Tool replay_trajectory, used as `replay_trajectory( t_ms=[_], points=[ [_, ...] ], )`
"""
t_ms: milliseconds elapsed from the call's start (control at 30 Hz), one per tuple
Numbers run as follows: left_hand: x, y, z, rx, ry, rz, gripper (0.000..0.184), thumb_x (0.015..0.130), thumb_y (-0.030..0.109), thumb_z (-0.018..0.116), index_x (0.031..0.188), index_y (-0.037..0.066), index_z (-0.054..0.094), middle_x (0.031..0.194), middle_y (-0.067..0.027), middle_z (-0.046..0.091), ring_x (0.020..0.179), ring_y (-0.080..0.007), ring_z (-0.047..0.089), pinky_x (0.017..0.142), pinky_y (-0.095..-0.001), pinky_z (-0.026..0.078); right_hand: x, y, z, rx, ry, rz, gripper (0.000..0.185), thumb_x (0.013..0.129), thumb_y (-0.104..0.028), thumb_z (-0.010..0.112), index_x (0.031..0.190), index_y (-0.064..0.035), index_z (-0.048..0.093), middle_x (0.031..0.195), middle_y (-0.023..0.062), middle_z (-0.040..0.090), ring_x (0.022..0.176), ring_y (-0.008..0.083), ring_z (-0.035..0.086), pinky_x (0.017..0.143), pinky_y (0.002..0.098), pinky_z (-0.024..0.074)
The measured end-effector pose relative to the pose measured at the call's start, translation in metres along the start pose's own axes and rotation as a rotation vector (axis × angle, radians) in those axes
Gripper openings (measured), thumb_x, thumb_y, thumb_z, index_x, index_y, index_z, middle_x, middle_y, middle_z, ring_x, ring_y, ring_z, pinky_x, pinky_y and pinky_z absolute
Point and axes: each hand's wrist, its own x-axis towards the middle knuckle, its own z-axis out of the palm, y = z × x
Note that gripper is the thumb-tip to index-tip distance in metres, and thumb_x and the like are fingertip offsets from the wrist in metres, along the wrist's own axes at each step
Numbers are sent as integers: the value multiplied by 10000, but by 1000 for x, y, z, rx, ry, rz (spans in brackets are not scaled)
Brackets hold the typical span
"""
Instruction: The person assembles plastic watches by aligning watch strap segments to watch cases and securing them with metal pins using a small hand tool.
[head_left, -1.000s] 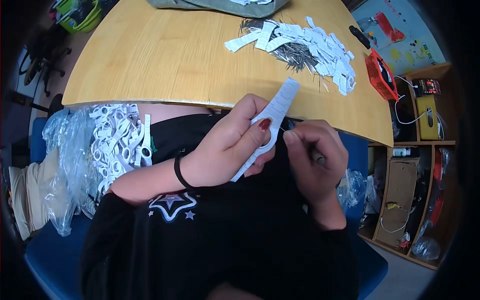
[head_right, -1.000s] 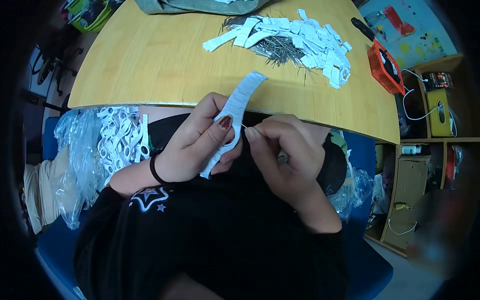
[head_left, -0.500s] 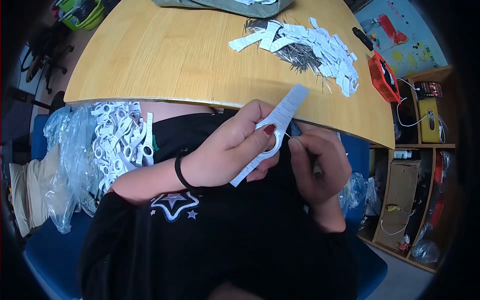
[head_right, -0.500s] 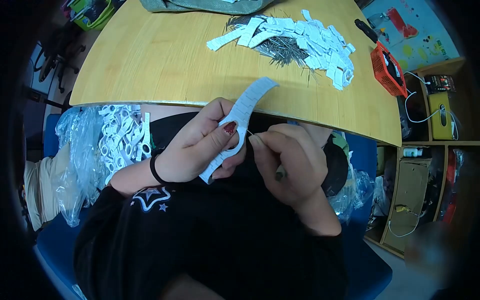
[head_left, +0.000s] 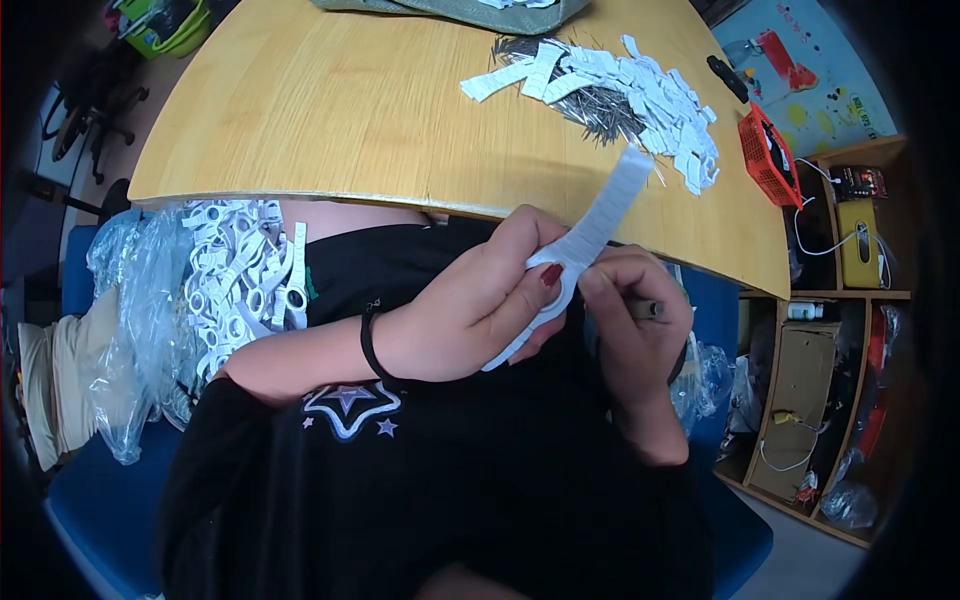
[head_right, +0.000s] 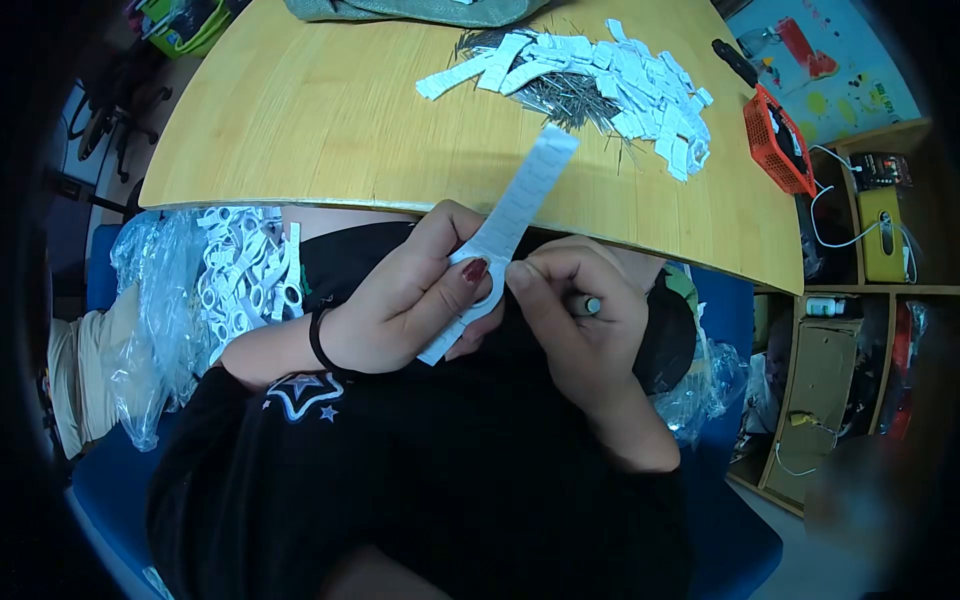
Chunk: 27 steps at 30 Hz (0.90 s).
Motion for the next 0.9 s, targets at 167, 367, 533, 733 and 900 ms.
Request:
replay_trajectory(
  t_ms=[167,367,533,733,900],
  points=[
    [3,9,8,-444,193,-202,201,1066,251,396,1101,52,390,714,-34,453,558,-86,448,492,-211,389,5,-3,-3,-52,-54,-18,90,859,-22,719,877,12,637,764,34,586,633,78,477,596,214,373],
    [16,-16,-8,-1127,17,-461,384,1060,323,410,765,80,448,633,0,395,471,-59,365,323,-165,273,36,-42,0,646,106,-89,360,1018,-384,461,787,-108,453,680,-19,402,590,100,362,592,276,338],
    [30,-23,-9,-1123,88,-431,366,1058,317,418,794,69,471,638,18,389,467,-50,378,317,-159,292,41,-42,-7,815,-116,-278,445,1048,-419,355,683,-164,347,592,-40,320,501,109,252,512,298,257],
    [31,-27,-13,-1148,54,-421,321,1059,315,416,867,64,473,670,18,392,483,-50,388,308,-158,293,51,-44,0,786,-98,-239,411,1018,-315,381,639,-166,329,530,-36,266,458,105,219,486,292,245],
    [32,-26,-13,-1161,46,-437,317,1061,325,408,895,63,470,673,14,394,466,-49,368,298,-157,287,52,-27,17,591,37,-143,418,1045,-300,329,652,-157,320,535,-36,240,450,101,182,476,295,229]
  ],
)
